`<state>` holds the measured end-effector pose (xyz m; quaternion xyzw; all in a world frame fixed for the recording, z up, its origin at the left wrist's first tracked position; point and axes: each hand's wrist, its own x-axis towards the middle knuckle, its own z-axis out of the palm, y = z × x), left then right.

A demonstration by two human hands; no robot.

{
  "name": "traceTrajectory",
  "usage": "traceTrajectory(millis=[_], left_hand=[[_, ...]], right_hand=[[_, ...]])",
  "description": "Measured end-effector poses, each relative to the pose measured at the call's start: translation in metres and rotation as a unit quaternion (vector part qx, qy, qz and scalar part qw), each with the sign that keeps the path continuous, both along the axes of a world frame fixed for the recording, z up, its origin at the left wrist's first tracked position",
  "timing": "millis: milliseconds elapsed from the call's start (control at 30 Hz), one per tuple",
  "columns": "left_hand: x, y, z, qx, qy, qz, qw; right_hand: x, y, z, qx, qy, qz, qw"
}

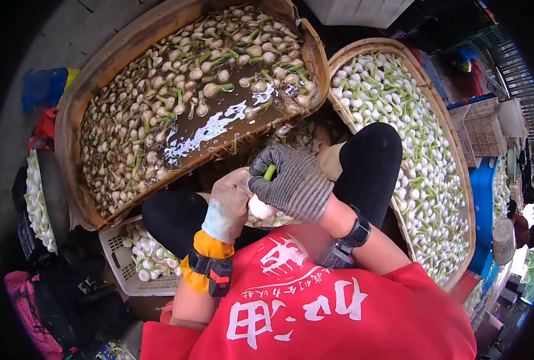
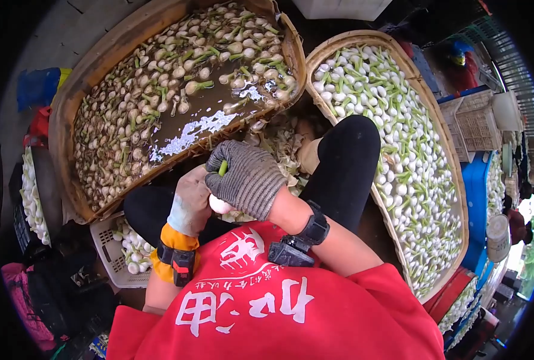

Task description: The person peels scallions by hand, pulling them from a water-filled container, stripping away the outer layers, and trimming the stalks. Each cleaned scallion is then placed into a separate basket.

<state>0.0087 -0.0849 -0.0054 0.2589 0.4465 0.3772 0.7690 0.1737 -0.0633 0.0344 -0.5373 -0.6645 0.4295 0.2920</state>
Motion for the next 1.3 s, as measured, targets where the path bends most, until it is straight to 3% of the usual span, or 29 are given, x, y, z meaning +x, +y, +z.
traceTrajectory(millis=[100, 167, 200, 233, 267, 333, 367, 400, 467, 500, 533, 600, 667, 733, 800, 833, 867, 933, 967, 1000, 1033, 1067, 1100, 1133, 1167, 1300], left_hand=[[-0.005, 0.005, -0.020, 0.009, 0.102, 0.075, 0.992], [-0.013, 0.016, -0.014, 0.044, -0.097, 0.126, 0.986], [-0.024, 0.025, -0.009, 0.032, -0.195, 0.131, 0.972], [-0.032, 0.033, -0.014, -0.008, -0.217, 0.189, 0.958], [-0.048, 0.037, -0.019, 0.013, -0.280, 0.112, 0.953], [-0.033, 0.032, 0.007, 0.109, 0.052, 0.094, 0.988], [-0.050, 0.036, -0.010, 0.101, 0.213, -0.086, 0.968], [-0.048, 0.038, -0.012, 0.176, 0.304, -0.188, 0.917], [-0.052, 0.045, -0.052, 0.353, 0.366, -0.251, 0.824], [-0.042, 0.059, -0.028, 0.281, 0.383, -0.241, 0.846], [-0.036, 0.079, -0.013, 0.105, 0.317, -0.241, 0.911], [-0.030, 0.119, -0.027, 0.231, 0.354, -0.149, 0.894], [-0.018, 0.168, -0.040, 0.331, 0.483, -0.201, 0.785], [-0.015, 0.217, -0.100, 0.295, 0.570, -0.295, 0.708], [0.003, 0.247, -0.144, 0.194, 0.572, -0.389, 0.696], [0.011, 0.255, -0.159, 0.193, 0.559, -0.429, 0.682], [0.011, 0.259, -0.187, 0.207, 0.553, -0.454, 0.668], [0.015, 0.267, -0.198, 0.149, 0.504, -0.533, 0.663], [0.002, 0.268, -0.221, 0.055, 0.311, -0.493, 0.811], [0.002, 0.254, -0.196, -0.006, 0.184, -0.387, 0.903], [0.003, 0.239, -0.169, -0.068, 0.039, -0.278, 0.957], [0.003, 0.231, -0.163, -0.053, -0.011, -0.224, 0.973], [-0.001, 0.223, -0.154, -0.106, -0.127, -0.156, 0.974], [0.003, 0.201, -0.104, -0.141, -0.115, -0.092, 0.979], [-0.004, 0.182, -0.088, -0.099, -0.206, -0.096, 0.969], [0.010, 0.110, -0.020, -0.097, -0.229, 0.041, 0.968]], right_hand=[[0.007, -0.004, 0.004, -0.003, 0.045, 0.002, 0.999], [0.019, -0.004, 0.016, -0.016, 0.049, -0.006, 0.999], [0.030, -0.002, 0.017, 0.040, 0.045, -0.032, 0.998], [0.043, -0.001, 0.019, 0.095, 0.041, -0.057, 0.993], [0.054, 0.002, 0.024, 0.133, -0.003, -0.141, 0.981], [0.082, 0.020, 0.016, 0.267, -0.097, -0.314, 0.906], [0.093, 0.025, 0.016, 0.237, -0.060, -0.376, 0.894], [0.094, 0.029, 0.022, 0.232, -0.096, -0.390, 0.886], [0.091, 0.036, 0.012, 0.150, 0.001, -0.358, 0.921], [0.086, 0.038, 0.005, 0.141, -0.002, -0.308, 0.941], [0.080, 0.037, -0.003, 0.130, -0.007, -0.258, 0.957], [0.063, 0.034, -0.014, 0.047, -0.029, -0.212, 0.976], [0.051, 0.029, -0.033, -0.001, -0.013, -0.166, 0.986], [0.044, 0.028, -0.045, -0.051, -0.004, -0.144, 0.988], [0.042, 0.028, -0.055, -0.042, 0.030, -0.074, 0.996], [0.043, 0.029, -0.050, 0.023, -0.005, -0.048, 0.999], [0.044, 0.031, -0.049, 0.021, -0.010, -0.053, 0.998], [0.048, 0.033, -0.048, 0.034, -0.039, -0.035, 0.998], [0.051, 0.035, -0.045, 0.062, -0.070, -0.037, 0.995], [0.054, 0.036, -0.049, 0.058, -0.070, -0.039, 0.995], [0.056, 0.037, -0.055, 0.062, -0.058, -0.050, 0.995], [0.056, 0.039, -0.060, 0.069, -0.044, -0.059, 0.995], [0.055, 0.041, -0.062, 0.073, -0.044, -0.075, 0.994], [0.053, 0.043, -0.063, 0.071, -0.038, -0.072, 0.994], [0.051, 0.046, -0.064, 0.106, -0.042, -0.067, 0.991], [0.035, 0.057, -0.044, 0.177, -0.061, -0.075, 0.980]])
